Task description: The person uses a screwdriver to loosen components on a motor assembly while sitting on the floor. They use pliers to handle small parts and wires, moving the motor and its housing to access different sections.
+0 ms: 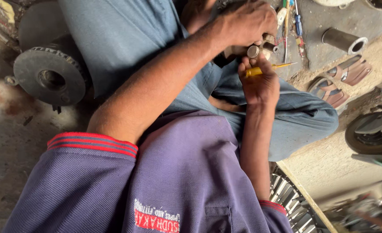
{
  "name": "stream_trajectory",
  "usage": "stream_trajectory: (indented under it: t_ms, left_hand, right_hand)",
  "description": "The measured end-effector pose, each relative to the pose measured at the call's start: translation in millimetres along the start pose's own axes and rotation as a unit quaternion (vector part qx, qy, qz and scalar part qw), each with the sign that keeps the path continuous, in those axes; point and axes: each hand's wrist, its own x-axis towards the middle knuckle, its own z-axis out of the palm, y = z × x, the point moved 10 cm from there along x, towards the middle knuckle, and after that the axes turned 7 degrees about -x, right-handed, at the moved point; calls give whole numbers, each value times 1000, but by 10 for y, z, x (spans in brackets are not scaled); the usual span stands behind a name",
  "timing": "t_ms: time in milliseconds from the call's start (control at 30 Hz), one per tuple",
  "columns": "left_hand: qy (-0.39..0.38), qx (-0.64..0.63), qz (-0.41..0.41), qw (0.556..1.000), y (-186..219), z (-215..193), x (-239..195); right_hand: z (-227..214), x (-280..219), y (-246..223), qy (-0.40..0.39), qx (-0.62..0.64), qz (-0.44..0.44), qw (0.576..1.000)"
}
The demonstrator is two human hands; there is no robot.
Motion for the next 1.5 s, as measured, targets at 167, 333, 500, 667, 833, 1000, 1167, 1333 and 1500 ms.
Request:
stream_trajectory:
  t_ms: [167,333,500,667,833,1000,1167,1333,1500]
  left_hand:
    - [-94,-23,-53,994,5,-48,95]
    - [21,51,63,996,193,-263,71]
    - [5,-2,-154,988,-169,-301,-8]
    - [93,-77,-118,986,535,-346,73]
    - [-205,235,-73,947,1025,419,508]
    - [-316,244,-149,904,946,674,741]
    - [-174,-56,-153,971,948,668,832]
    - [95,-116,-137,979,280,-146,457]
    - [68,-114,-251,959,355,-752,-841]
  right_hand:
    - [-132,91,-155,25,-47,-86,995]
    - [-113,160,-86,16,15,-59,998]
    - [-24,126,-136,0,-21,-95,995]
    - [-24,161,-174,-59,-12,-125,990]
    - [-108,217,-151,-52,-15,-133,990]
    - [-65,343,-157,-56,-17,-141,988]
    - [-163,262,-144,-59,-9,-159,985]
    - [-127,253,-169,-59,-12,-145,988]
    - [-81,252,-195,-45,-42,-139,988]
